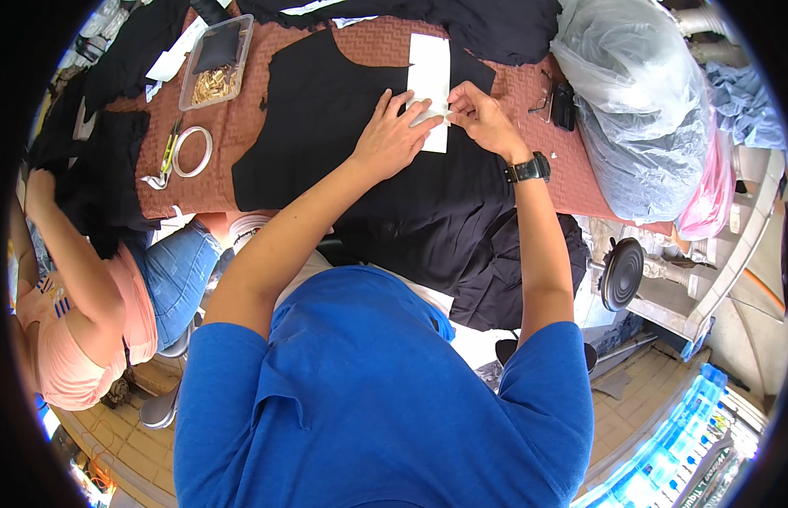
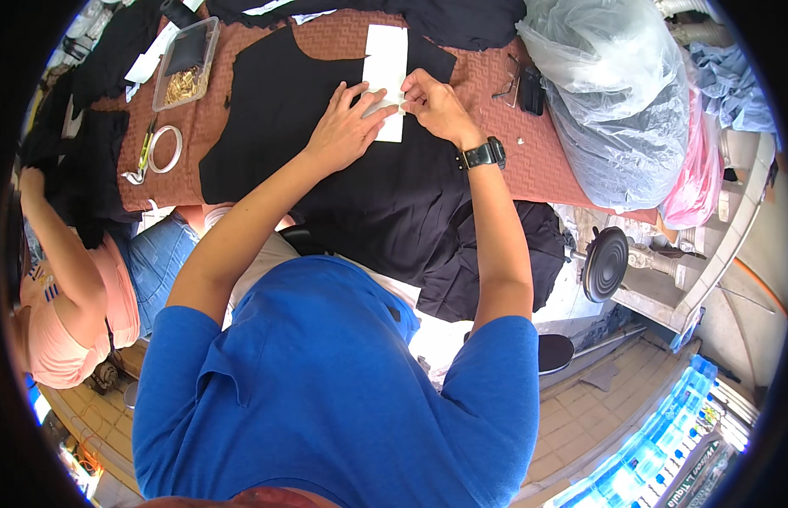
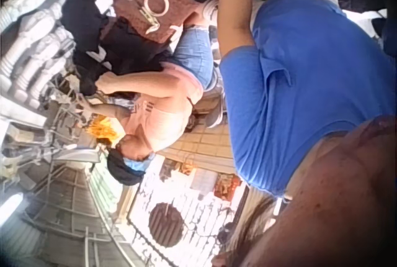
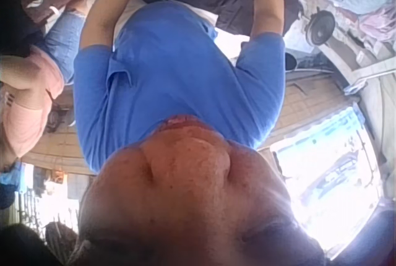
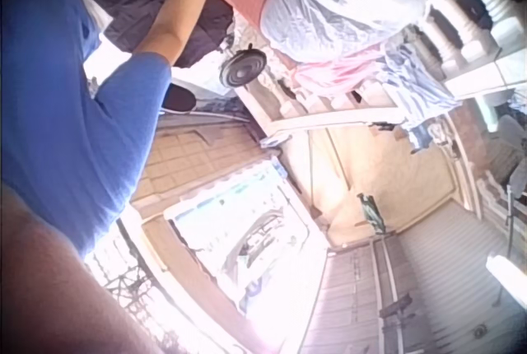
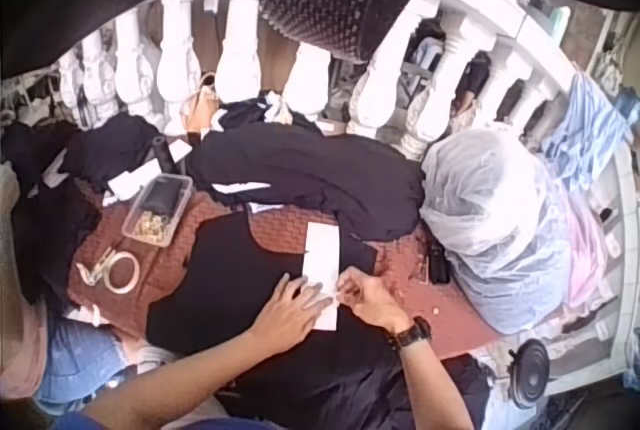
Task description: The person attaches white labels to pieces of black fabric by hand. They use a white rectangular template to position the label, take a small fastener from a plastic container, and secure the label to the fabric.
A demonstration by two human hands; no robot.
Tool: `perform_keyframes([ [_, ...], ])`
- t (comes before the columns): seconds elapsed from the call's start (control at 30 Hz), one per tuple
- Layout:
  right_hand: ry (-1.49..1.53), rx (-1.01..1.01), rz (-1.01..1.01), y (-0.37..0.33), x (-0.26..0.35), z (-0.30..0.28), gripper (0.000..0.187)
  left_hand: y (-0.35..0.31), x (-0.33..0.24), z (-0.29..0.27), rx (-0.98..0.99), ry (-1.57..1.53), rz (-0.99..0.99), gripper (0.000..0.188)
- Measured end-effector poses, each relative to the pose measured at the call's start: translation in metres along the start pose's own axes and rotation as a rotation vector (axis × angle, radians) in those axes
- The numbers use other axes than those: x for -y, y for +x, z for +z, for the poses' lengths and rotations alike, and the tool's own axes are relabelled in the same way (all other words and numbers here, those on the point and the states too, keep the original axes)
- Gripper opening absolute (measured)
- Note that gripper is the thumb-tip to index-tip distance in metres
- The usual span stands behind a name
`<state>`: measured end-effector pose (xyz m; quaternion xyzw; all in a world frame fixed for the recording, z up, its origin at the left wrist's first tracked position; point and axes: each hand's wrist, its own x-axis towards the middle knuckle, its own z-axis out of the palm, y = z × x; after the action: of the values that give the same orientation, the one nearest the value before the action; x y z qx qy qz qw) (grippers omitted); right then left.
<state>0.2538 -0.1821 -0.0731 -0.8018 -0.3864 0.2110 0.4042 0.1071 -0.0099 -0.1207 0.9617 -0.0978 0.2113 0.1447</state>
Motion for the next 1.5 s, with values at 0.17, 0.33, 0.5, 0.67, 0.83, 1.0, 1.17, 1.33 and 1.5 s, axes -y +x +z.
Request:
perform_keyframes([
  [0.17, -0.058, 0.015, -0.013, 0.0, 0.004, 0.003, 0.03, 0.0, 0.0, 0.0, -0.005, 0.023, -0.001, 0.034],
  [0.33, -0.107, 0.011, -0.11, 0.004, -0.006, 0.004, 0.03, 0.0, -0.001, 0.0, -0.003, -0.001, -0.006, 0.037],
  [0.5, -0.15, 0.033, -0.144, 0.008, -0.01, 0.003, 0.031, 0.0, -0.001, -0.001, -0.002, -0.001, -0.003, 0.037],
  [0.67, -0.175, 0.057, -0.12, 0.009, -0.003, 0.001, 0.032, 0.0, 0.0, -0.001, -0.008, 0.002, -0.006, 0.037],
  [0.83, -0.208, 0.046, -0.129, 0.009, -0.001, 0.001, 0.034, 0.0, -0.001, -0.001, 0.001, -0.004, -0.008, 0.037],
  [1.0, -0.202, -0.117, -0.152, 0.0, 0.009, 0.002, 0.036, 0.0, -0.001, -0.002, 0.007, -0.017, -0.013, 0.037],
  [1.17, -0.132, -0.193, -0.181, -0.024, 0.023, 0.012, 0.036, 0.0, -0.001, -0.003, 0.015, -0.01, -0.017, 0.037],
  [1.33, -0.175, -0.239, -0.219, -0.036, 0.018, 0.023, 0.037, 0.0, -0.002, -0.003, 0.017, 0.0, -0.011, 0.037],
  [1.5, -0.298, -0.261, -0.239, -0.038, 0.022, 0.026, 0.035, 0.0, -0.002, -0.002, 0.017, -0.004, -0.015, 0.037],
])
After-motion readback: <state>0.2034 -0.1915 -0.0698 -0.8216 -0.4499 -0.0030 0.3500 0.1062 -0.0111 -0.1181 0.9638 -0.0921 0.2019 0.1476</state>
